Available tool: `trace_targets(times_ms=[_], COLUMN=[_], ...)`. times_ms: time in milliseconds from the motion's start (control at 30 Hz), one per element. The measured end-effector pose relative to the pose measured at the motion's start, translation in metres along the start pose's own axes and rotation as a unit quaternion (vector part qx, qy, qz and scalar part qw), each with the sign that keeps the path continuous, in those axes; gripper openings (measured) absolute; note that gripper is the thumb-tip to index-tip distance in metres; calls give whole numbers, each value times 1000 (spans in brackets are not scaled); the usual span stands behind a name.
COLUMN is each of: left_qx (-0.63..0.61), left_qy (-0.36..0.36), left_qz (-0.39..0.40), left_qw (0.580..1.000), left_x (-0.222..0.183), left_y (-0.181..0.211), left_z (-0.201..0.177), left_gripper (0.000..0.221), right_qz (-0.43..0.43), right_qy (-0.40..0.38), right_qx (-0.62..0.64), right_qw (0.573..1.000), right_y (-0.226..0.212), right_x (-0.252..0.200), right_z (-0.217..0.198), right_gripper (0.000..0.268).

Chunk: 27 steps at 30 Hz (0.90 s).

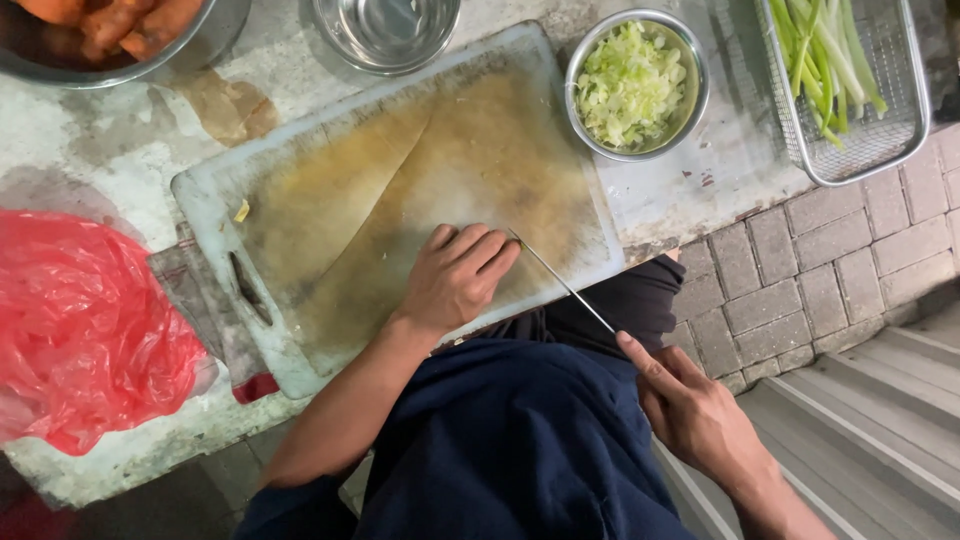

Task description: Slicing green onions into small pieces on a cutting board and transferring them to a metal bowl.

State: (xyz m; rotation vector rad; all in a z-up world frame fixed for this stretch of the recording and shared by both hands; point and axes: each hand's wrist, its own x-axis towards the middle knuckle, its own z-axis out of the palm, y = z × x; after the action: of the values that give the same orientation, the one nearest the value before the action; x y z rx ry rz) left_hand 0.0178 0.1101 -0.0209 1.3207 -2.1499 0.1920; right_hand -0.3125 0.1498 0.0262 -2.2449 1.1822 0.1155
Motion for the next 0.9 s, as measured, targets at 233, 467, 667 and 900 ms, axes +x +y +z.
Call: trace_targets(times_ms=[233,467,667,900], left_qx=[1,3,-9,-10], left_qy=[3,15,12,46], left_qz=[-2,-1,1,-3], left_qw=[1000,1000,1000,999], left_x=[2,5,2,-13], left_y=[0,-1,-1,2], left_z=[0,-1,1,20], left_gripper=[23,27,28,25], right_qz=[-8,-14,25,-46], right_qy=[-1,-23,-44,74], right_qx=[19,38,63,46], right_qw=[1000,999,997,995], right_y=[6,9,4,-35], right_x=[-5,6,22,66], right_z=[-2,0,5,-9], right_gripper=[58,59,63,56])
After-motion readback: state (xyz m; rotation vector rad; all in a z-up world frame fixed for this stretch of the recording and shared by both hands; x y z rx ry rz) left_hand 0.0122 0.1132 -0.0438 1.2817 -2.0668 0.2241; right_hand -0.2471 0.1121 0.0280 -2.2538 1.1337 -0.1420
